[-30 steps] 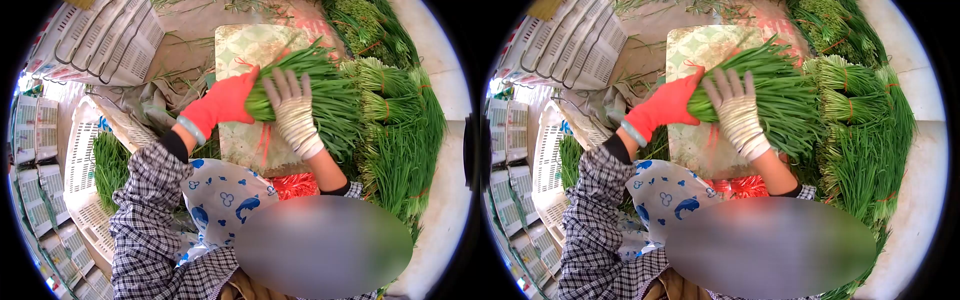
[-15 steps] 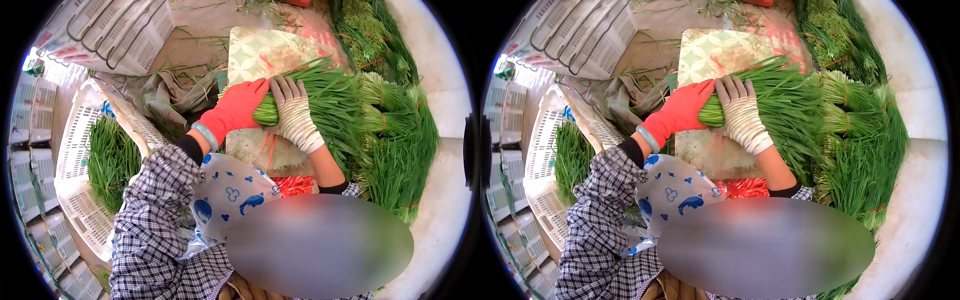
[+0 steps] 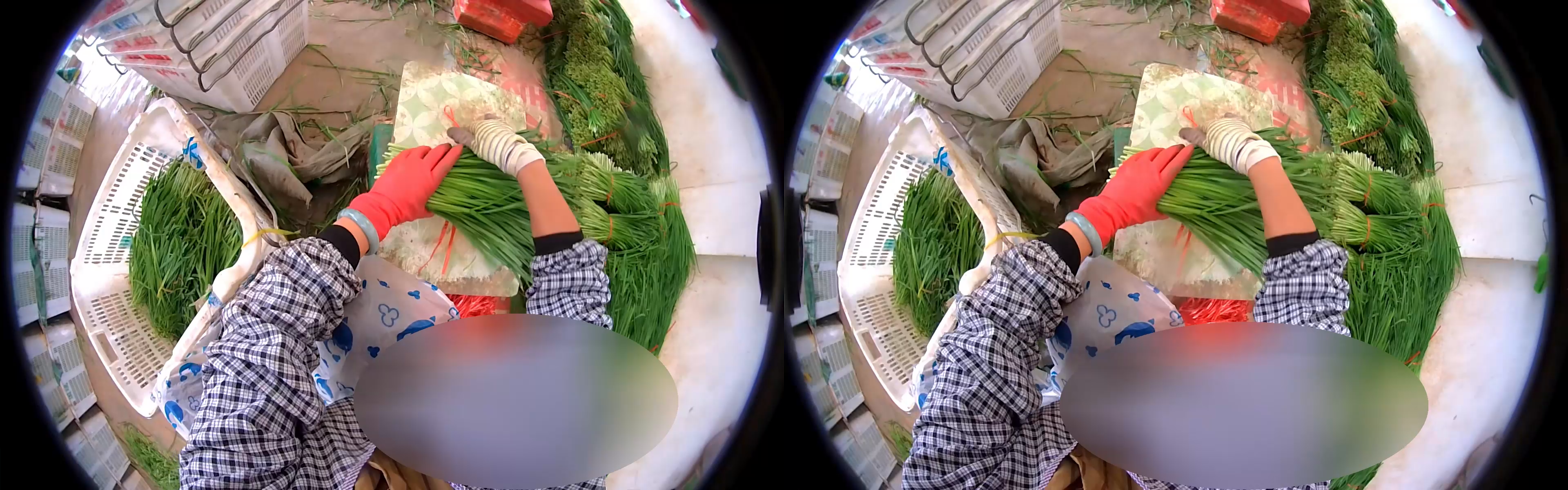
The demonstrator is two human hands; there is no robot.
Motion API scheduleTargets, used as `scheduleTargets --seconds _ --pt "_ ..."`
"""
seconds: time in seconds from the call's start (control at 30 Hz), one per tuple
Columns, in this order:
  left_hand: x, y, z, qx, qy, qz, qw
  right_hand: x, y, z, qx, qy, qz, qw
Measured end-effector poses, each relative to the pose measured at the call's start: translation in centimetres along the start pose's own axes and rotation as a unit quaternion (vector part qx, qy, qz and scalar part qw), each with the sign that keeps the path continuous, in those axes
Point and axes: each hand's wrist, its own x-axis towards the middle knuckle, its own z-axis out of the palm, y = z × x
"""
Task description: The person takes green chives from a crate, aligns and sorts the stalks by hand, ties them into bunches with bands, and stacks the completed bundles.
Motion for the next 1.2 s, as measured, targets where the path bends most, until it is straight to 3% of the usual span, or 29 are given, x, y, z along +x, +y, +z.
scheduleTargets --seconds 0.03,0.1,0.17,0.23,0.3,0.33,0.37,0.43,0.47,0.5,0.57,0.6,0.67,0.77,0.8,0.9,0.97,1.0,1.03,1.07,1.1,1.17,1.2 --pt "-0.2 0.0 0.1 0.0 0.009 -0.004 1.0 -0.7 -1.0 -0.4 -0.005 -0.001 -0.002 1.0" --pt "-0.4 0.0 0.2 -0.007 0.017 -0.001 1.0 -2.2 -2.6 -0.6 -0.228 0.011 -0.058 0.972" --pt "-0.7 0.0 0.4 0.005 0.061 0.027 0.998 -5.6 -4.3 -0.4 -0.266 0.016 -0.031 0.963" --pt "-0.3 -0.1 0.2 0.019 0.042 0.026 0.999 -7.1 -2.0 1.9 -0.089 0.153 -0.003 0.984" --pt "0.8 -0.4 -0.3 -0.03 -0.09 -0.022 0.995 -7.3 2.0 4.8 0.068 0.196 0.07 0.976" --pt "1.1 -0.6 -0.1 -0.032 -0.089 -0.021 0.995 -6.7 4.9 6.8 0.192 0.224 0.054 0.954" --pt "1.4 -0.7 0.0 -0.025 -0.105 -0.025 0.994 -6.5 6.6 7.2 0.335 0.19 0.067 0.92" --pt "1.6 -0.5 0.1 -0.018 -0.123 -0.029 0.992 -5.3 7.7 6.6 0.326 0.208 0.11 0.916" --pt "1.7 -0.4 -0.2 0.006 -0.131 -0.042 0.99 -5.6 6.0 4.1 0.197 0.228 0.096 0.949" --pt "1.8 -0.3 -0.4 0.03 -0.136 -0.057 0.989 -5.5 5.4 3.1 0.173 0.242 0.09 0.951" --pt "2.1 -0.4 -0.5 0.014 -0.149 -0.074 0.986 -4.8 4.3 2.6 0.052 0.321 -0.084 0.942" --pt "2.3 -0.4 -0.7 -0.001 -0.165 -0.087 0.982 -4.7 3.5 2.6 0.052 0.319 -0.086 0.942" --pt "2.6 -0.1 -1.5 0.0 -0.19 -0.107 0.976 -4.8 1.5 2.5 0.007 0.068 -0.044 0.997" --pt "3.3 -0.3 -1.8 0.007 -0.223 -0.13 0.966 -8.0 -3.3 0.0 -0.075 0.053 -0.045 0.995" --pt "3.5 -0.5 -1.7 0.015 -0.235 -0.127 0.963 -9.0 -4.4 0.9 -0.11 0.116 -0.093 0.983" --pt "3.6 -0.8 -1.6 0.031 -0.239 -0.129 0.962 -11.2 -6.3 4.1 -0.182 0.163 -0.102 0.964" --pt "3.5 -1.0 -0.5 0.003 -0.229 -0.124 0.965 -10.8 -4.8 4.6 -0.21 0.201 -0.021 0.957" --pt "3.4 -1.4 0.0 -0.038 -0.203 -0.101 0.973 -10.3 -4.2 3.9 -0.132 0.207 0.004 0.969" --pt "2.5 -2.2 0.3 -0.069 -0.178 -0.091 0.977 -10.0 -3.1 4.9 -0.166 0.251 -0.061 0.952" --pt "1.3 -2.1 1.1 -0.081 -0.091 -0.055 0.991 -9.7 -3.1 5.3 -0.142 0.264 -0.133 0.945" --pt "0.5 -1.7 1.0 -0.092 -0.063 -0.076 0.991 -9.3 -3.7 5.7 -0.037 0.227 -0.135 0.964" --pt "-0.5 -0.7 0.1 -0.084 0.017 -0.11 0.99 -9.2 -3.2 7.4 -0.043 0.258 -0.146 0.954" --pt "-0.4 -0.4 0.7 -0.043 0.0 -0.14 0.989 -8.9 -2.7 8.0 -0.064 0.269 -0.17 0.946"
